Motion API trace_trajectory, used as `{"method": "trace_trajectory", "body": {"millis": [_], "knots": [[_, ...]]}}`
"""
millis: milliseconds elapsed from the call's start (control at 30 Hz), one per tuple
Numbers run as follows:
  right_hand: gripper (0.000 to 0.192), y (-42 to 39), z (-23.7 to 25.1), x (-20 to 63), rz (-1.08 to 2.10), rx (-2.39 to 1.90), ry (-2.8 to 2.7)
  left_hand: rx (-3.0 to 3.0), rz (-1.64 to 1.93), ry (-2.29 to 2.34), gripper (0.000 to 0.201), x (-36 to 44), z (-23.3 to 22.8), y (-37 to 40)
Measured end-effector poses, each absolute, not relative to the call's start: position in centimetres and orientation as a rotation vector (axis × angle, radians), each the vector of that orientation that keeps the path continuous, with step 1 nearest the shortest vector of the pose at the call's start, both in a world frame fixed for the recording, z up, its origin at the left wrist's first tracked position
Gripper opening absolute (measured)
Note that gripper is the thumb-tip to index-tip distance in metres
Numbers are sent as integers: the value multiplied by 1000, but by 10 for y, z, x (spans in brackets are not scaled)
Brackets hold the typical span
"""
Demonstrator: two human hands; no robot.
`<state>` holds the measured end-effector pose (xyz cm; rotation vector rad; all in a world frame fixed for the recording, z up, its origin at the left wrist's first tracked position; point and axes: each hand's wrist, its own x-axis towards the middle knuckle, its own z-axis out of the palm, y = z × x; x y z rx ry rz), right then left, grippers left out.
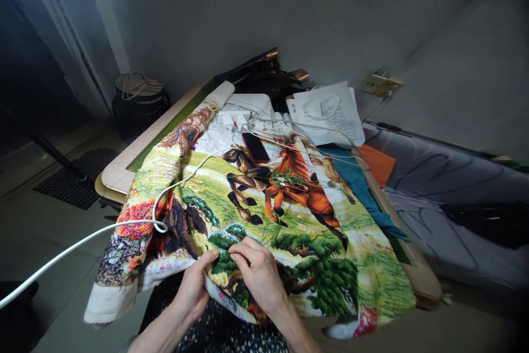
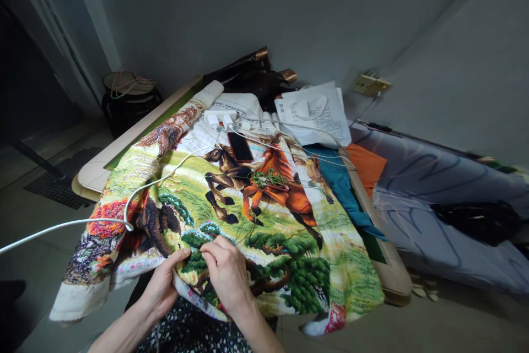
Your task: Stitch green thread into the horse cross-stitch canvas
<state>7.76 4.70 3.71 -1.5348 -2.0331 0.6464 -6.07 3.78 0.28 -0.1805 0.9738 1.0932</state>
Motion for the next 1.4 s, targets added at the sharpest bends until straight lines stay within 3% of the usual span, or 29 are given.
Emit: {"method": "trace_trajectory", "body": {"millis": [1400], "knots": [[22, 51, 43, 79, 733, -1425, -2013, -122, 1094, 983, 4, -59, 1, 40]]}}
